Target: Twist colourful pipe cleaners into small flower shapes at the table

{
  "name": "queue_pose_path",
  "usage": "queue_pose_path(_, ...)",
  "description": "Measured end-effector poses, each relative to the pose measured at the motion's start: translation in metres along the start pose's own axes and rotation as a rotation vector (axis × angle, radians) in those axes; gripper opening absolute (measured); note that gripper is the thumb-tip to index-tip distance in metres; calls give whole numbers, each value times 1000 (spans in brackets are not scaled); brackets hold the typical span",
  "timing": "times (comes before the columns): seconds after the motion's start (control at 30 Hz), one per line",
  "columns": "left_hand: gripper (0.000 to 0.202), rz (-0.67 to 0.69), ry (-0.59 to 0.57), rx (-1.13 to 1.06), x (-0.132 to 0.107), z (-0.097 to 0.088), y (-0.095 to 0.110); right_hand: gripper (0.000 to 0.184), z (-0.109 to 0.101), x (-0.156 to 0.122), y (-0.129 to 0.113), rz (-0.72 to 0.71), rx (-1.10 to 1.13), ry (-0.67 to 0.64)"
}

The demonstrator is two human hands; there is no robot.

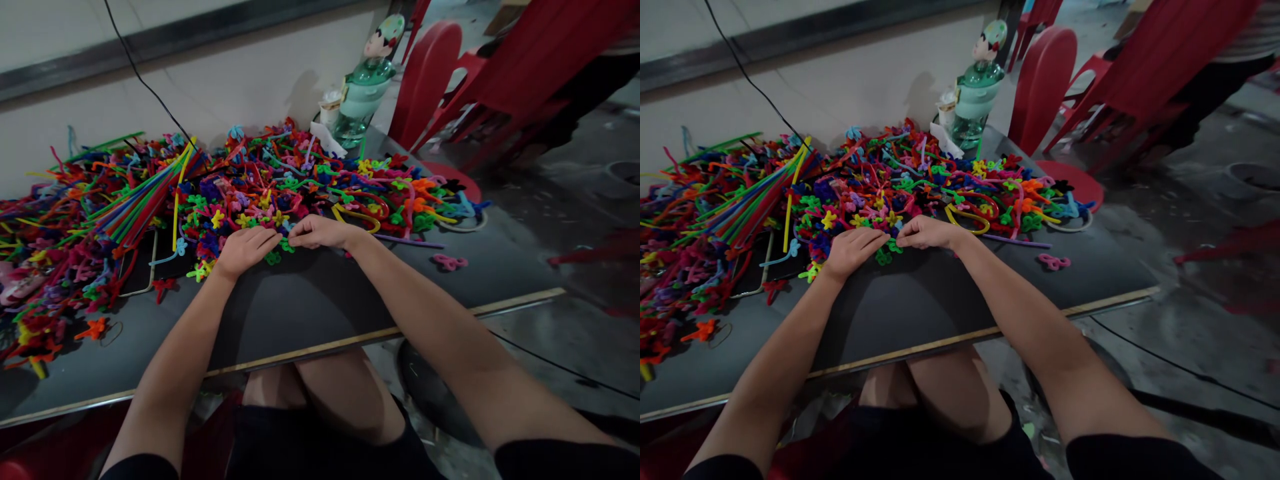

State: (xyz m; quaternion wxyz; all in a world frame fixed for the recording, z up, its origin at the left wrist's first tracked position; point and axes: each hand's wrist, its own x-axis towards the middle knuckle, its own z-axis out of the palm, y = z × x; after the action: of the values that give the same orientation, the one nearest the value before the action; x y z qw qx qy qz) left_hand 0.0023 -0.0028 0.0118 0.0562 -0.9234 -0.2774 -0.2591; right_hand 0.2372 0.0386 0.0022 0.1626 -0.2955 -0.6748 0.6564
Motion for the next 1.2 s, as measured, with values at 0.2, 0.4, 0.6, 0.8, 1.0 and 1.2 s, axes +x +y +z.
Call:
queue_pose_path(0.2,26,86,-4,33,3,1,4,33,1,0,-3,10,-101,24)
queue_pose_path(0.4,25,43,-146,126,8,6,7,28,6,0,-2,-110,-378,148)
queue_pose_path(0.6,20,-198,-20,54,10,18,11,18,21,3,3,-253,-737,483)
queue_pose_path(0.8,23,-566,225,-60,15,26,26,24,33,5,7,-438,-948,724)
queue_pose_path(1.0,23,-539,354,-68,16,23,29,25,36,4,7,-481,-1013,838)
queue_pose_path(1.2,16,-568,312,-141,18,18,29,25,35,5,10,-534,-1125,842)
